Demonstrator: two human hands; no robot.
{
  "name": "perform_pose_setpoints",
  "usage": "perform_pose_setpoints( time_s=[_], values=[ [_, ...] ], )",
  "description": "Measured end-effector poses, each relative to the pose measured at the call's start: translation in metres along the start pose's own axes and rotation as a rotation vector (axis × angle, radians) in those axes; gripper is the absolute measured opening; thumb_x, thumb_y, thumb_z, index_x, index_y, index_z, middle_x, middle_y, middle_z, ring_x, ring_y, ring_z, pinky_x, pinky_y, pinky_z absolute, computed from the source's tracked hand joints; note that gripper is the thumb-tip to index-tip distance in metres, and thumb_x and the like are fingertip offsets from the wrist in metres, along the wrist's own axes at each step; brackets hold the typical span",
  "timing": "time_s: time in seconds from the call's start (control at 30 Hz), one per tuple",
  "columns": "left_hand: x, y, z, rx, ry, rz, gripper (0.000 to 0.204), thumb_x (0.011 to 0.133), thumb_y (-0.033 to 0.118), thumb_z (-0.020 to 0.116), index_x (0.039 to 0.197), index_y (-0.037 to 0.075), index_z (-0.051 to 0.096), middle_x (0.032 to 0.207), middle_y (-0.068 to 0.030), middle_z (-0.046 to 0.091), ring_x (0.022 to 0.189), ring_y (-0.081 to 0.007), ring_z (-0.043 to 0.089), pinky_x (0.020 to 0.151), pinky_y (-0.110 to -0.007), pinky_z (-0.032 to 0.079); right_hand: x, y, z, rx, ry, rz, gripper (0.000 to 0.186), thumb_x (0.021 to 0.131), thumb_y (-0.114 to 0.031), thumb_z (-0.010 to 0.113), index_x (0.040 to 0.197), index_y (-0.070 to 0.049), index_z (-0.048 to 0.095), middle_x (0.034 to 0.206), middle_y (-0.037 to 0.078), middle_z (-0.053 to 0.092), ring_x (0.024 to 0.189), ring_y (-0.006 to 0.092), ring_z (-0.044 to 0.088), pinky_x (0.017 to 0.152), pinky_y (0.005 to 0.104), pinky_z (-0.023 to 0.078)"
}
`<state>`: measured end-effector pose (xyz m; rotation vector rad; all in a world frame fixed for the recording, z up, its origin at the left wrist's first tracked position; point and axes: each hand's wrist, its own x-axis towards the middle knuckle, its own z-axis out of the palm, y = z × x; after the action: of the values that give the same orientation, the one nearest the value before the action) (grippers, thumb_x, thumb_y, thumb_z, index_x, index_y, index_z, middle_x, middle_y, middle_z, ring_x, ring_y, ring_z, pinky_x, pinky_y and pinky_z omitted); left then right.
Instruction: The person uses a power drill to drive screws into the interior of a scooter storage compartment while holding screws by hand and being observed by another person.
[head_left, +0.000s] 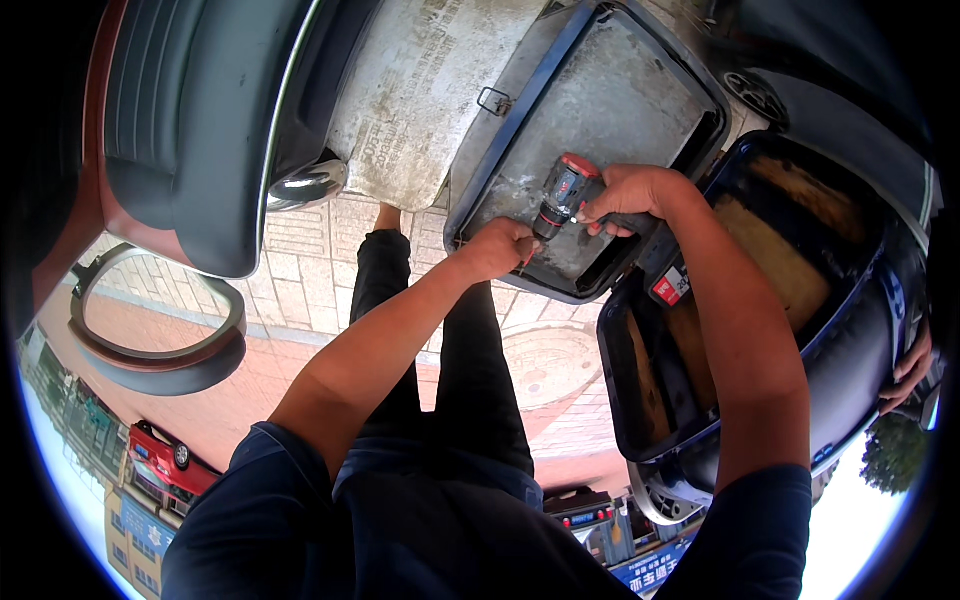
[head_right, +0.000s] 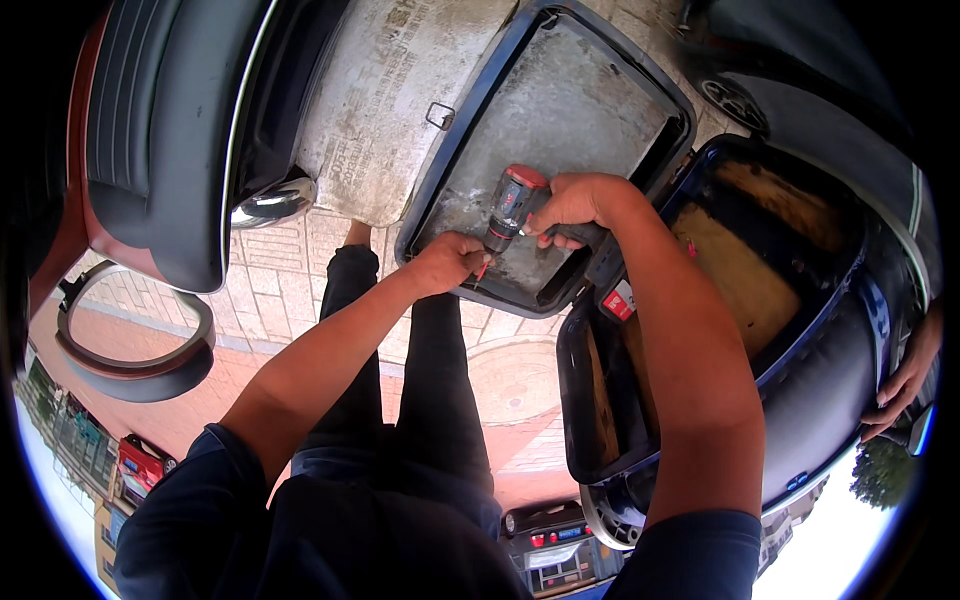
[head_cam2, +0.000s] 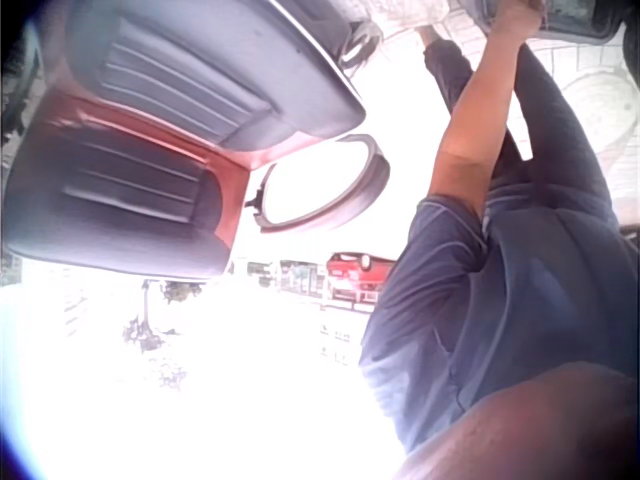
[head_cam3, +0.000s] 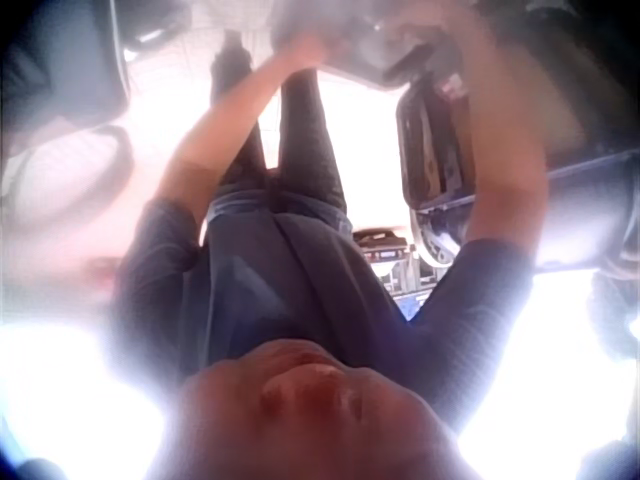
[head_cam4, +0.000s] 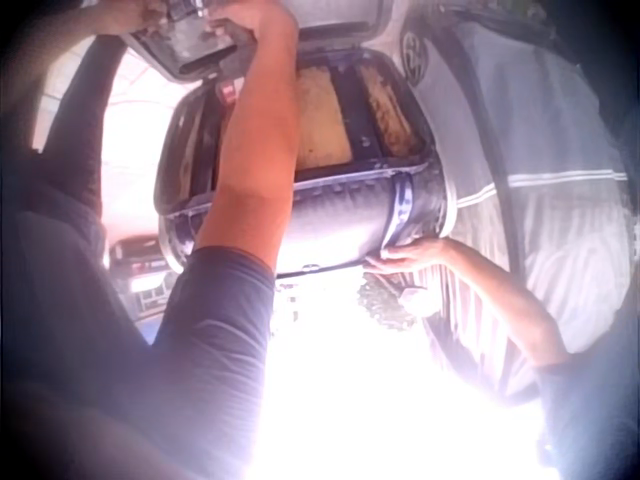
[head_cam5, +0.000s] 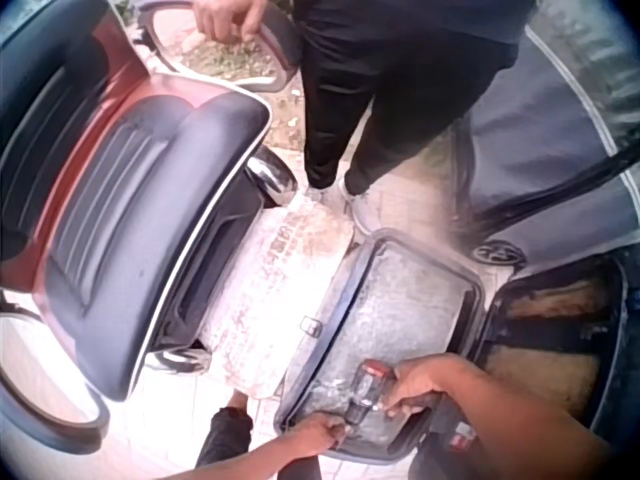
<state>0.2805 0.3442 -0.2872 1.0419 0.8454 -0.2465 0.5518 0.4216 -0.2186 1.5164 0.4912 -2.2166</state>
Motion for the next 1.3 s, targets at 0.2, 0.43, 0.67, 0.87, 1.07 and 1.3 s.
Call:
perform_pose_setpoints(
  time_s=[0.2,0.43,0.67,0.87,1.07,1.3],
  values=[
    [0.0,0.001,0.0,-0.024,-0.003,-0.022,0.025,0.102,0.018,0.061,0.089,0.001,0.074,0.073,-0.0067,0.069,0.069,-0.0144,0.06,0.068,-0.033,0.048,0.002,-0.011,0.001,-0.253,0.113,0.062,0.033,0.083,-0.026,0.084,0.094,0.003,0.072,0.087,0.011,0.072,0.066,0.0154,0.065,0.057,0.0306,0.054],
    [0.0,-0.002,0.001,0.021,0.028,0.0,0.025,0.1,0.017,0.062,0.085,0.0,0.072,0.073,-0.0094,0.069,0.068,-0.0173,0.062,0.069,-0.034,0.05,0.008,0.001,0.016,-0.766,0.508,-0.085,0.052,0.069,-0.036,0.091,0.099,0.003,0.074,0.098,0.019,0.075,0.093,0.0333,0.074,0.083,0.0404,0.059],
    [0.003,-0.009,0.001,0.048,0.035,0.039,0.028,0.1,0.018,0.063,0.08,0.0,0.071,0.071,-0.0099,0.069,0.067,-0.0176,0.062,0.068,-0.035,0.05,0.002,-0.004,0.027,-0.767,0.57,-0.08,0.064,0.067,-0.031,0.089,0.115,0.005,0.068,0.108,0.027,0.072,0.104,0.0406,0.07,0.093,0.044,0.055],
    [0.003,0.0,-0.004,0.075,-0.029,-0.055,0.029,0.099,0.02,0.065,0.078,0.001,0.071,0.07,-0.0106,0.068,0.066,-0.0175,0.061,0.066,-0.035,0.049,-0.003,-0.014,0.028,-0.798,0.526,-0.037,0.05,0.071,-0.025,0.083,0.107,0.006,0.069,0.106,0.027,0.072,0.104,0.0408,0.07,0.092,0.0435,0.055],
    [0.002,0.0,-0.004,0.064,-0.003,-0.028,0.027,0.096,0.02,0.068,0.079,0.0,0.072,0.069,-0.0121,0.067,0.066,-0.0184,0.061,0.066,-0.036,0.049,-0.003,-0.017,0.029,-0.812,0.528,-0.049,0.04,0.07,-0.021,0.082,0.099,0.005,0.074,0.104,0.026,0.073,0.101,0.0397,0.071,0.09,0.0438,0.057],
    [0.004,0.003,-0.006,0.084,-0.036,-0.031,0.026,0.095,0.021,0.069,0.085,-0.002,0.073,0.071,-0.014,0.068,0.069,-0.0185,0.063,0.069,-0.037,0.05,0.003,-0.012,0.022,-0.809,0.514,-0.086,0.039,0.069,-0.021,0.082,0.096,0.005,0.072,0.098,0.028,0.072,0.097,0.0418,0.071,0.087,0.0447,0.057]
  ],
)
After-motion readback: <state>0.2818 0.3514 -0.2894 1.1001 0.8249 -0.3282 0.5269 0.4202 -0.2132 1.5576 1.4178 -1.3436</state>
